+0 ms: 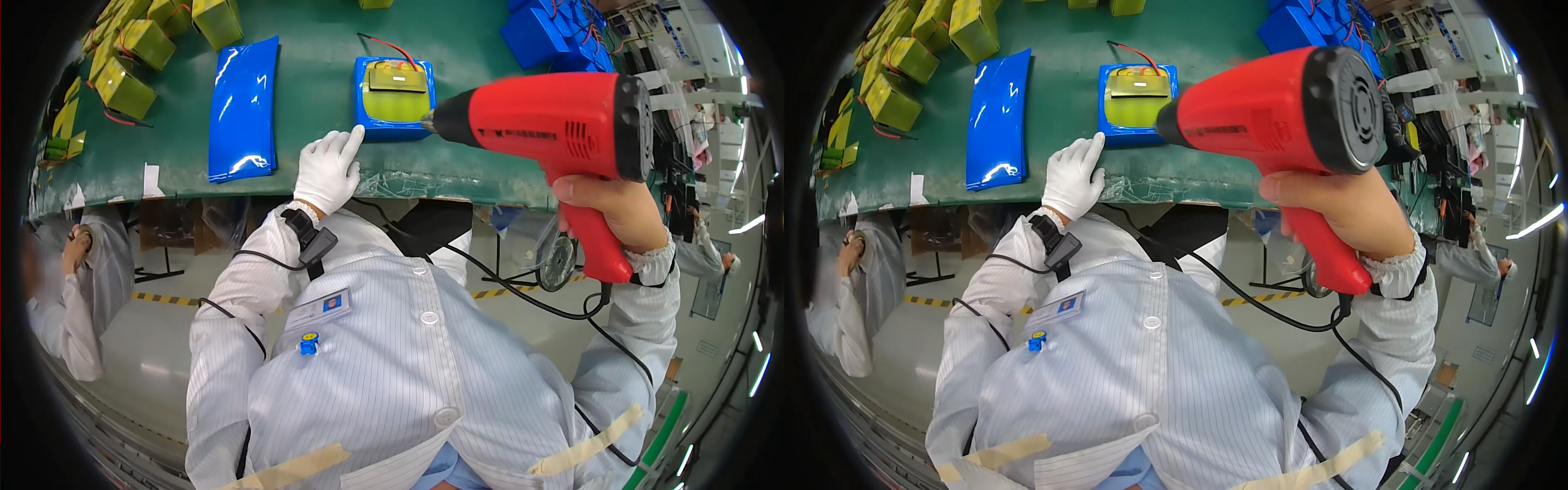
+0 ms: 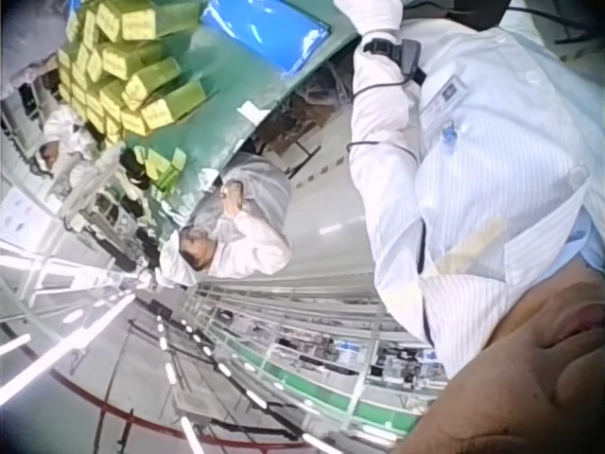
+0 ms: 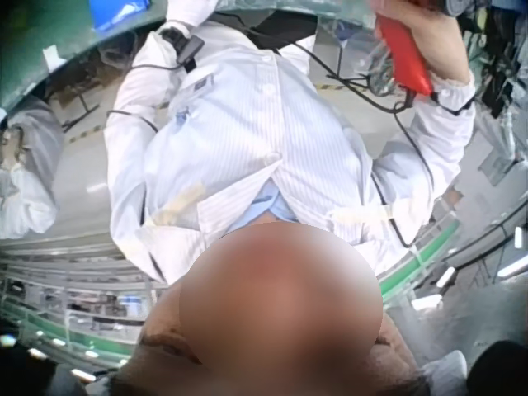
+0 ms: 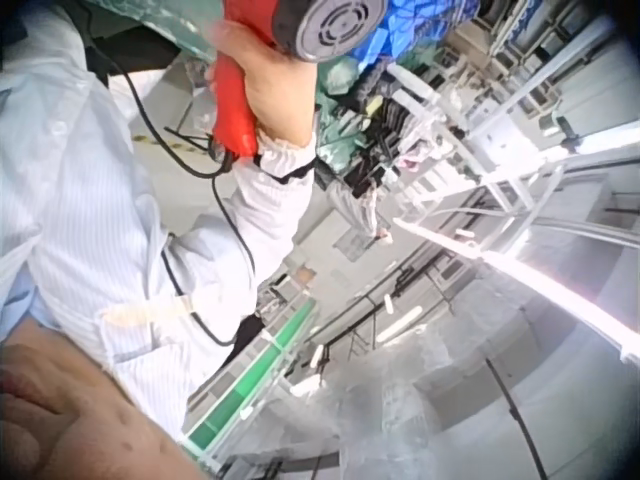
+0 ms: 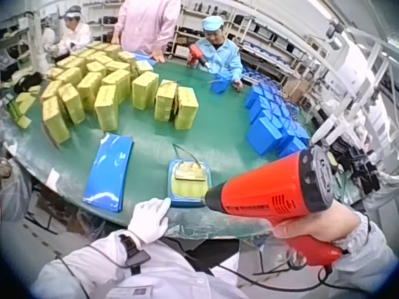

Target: Using a heat gun to shrink-wrap blue plastic casings onto lithium battery packs at an assembly line workstation.

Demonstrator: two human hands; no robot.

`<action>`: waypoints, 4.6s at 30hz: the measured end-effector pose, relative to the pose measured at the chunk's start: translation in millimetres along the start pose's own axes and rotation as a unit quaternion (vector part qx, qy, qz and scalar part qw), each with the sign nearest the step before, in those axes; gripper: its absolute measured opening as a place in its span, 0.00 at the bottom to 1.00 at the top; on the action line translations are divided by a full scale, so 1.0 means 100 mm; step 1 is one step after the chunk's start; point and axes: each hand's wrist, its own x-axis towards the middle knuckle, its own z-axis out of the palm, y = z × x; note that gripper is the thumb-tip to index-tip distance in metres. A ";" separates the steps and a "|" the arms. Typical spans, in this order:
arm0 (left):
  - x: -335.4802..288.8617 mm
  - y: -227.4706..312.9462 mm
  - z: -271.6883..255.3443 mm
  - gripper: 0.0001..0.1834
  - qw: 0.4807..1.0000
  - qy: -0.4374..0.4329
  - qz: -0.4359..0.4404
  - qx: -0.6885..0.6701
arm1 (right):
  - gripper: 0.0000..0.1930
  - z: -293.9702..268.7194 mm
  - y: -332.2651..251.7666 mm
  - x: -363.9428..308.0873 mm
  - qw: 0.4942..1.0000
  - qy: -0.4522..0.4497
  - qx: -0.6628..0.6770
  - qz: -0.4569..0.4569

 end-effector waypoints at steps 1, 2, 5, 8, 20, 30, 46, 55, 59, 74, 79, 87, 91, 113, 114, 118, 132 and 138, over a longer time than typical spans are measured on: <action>-0.01 0.00 0.01 0.40 1.000 0.001 -0.003 -0.001 | 0.17 -0.02 0.02 -0.01 1.000 0.003 0.008 -0.010; -0.01 0.00 0.02 0.41 1.000 0.007 0.001 0.000 | 0.17 -0.03 0.02 -0.02 1.000 0.007 0.017 -0.021; -0.02 0.00 0.02 0.41 1.000 0.006 0.002 0.001 | 0.16 -0.01 0.01 0.01 1.000 0.011 0.012 -0.008; -0.01 0.01 0.01 0.41 1.000 0.004 0.002 -0.001 | 0.16 0.03 -0.01 0.06 1.000 -0.001 0.016 -0.009; 0.00 0.01 0.01 0.38 1.000 0.025 -0.002 0.004 | 0.18 0.30 -0.22 0.29 0.997 -0.057 -0.002 -0.052; -0.02 0.03 -0.04 0.37 1.000 -0.005 -0.015 -0.003 | 0.20 0.40 -0.58 0.69 0.989 -0.066 -0.034 -0.131; 0.00 0.02 -0.03 0.38 1.000 -0.007 -0.008 -0.007 | 0.24 0.33 -0.66 0.80 0.985 -0.074 -0.052 -0.149; 0.09 0.00 -0.09 0.31 0.988 0.011 -0.083 -0.129 | 0.24 0.18 -0.50 0.61 0.984 -0.071 -0.027 -0.158; 0.52 -0.25 0.00 0.27 0.960 0.074 -0.162 -0.218 | 0.23 0.04 -0.38 0.50 0.992 -0.051 -0.003 -0.112; 1.72 -0.88 -0.05 0.27 0.814 -0.203 -0.344 -0.423 | 0.23 -0.46 0.44 -0.02 0.986 0.056 0.138 -0.074; 1.82 -0.87 0.07 0.19 0.825 -0.157 -0.356 -0.410 | 0.21 -0.54 0.55 0.02 0.986 0.059 0.138 -0.078; 1.75 -0.72 0.31 0.18 0.964 0.093 -0.217 -0.120 | 0.17 -0.51 0.42 0.12 0.988 0.052 0.109 -0.097; 1.51 0.14 -0.17 0.17 0.993 0.081 0.065 0.046 | 0.18 -0.59 0.51 0.03 0.992 0.021 0.113 -0.055; 1.05 0.71 0.02 0.33 0.973 -0.112 0.086 0.183 | 0.18 -0.68 0.67 -0.09 0.990 0.061 0.124 -0.028; 1.01 0.70 -0.02 0.33 0.973 -0.112 0.086 0.184 | 0.21 -0.69 0.68 -0.11 0.991 0.059 0.117 -0.013; 0.96 0.66 -0.13 0.33 0.969 -0.121 0.096 0.195 | 0.20 -0.65 0.74 -0.14 0.990 0.063 0.121 -0.026; 0.98 0.69 -0.15 0.29 0.974 -0.124 0.101 0.163 | 0.23 -0.49 0.52 0.22 0.987 0.043 0.127 -0.093; 0.97 0.61 -0.20 0.16 0.981 -0.083 0.116 0.133 | 0.22 -0.56 0.70 0.29 0.984 0.016 0.152 -0.094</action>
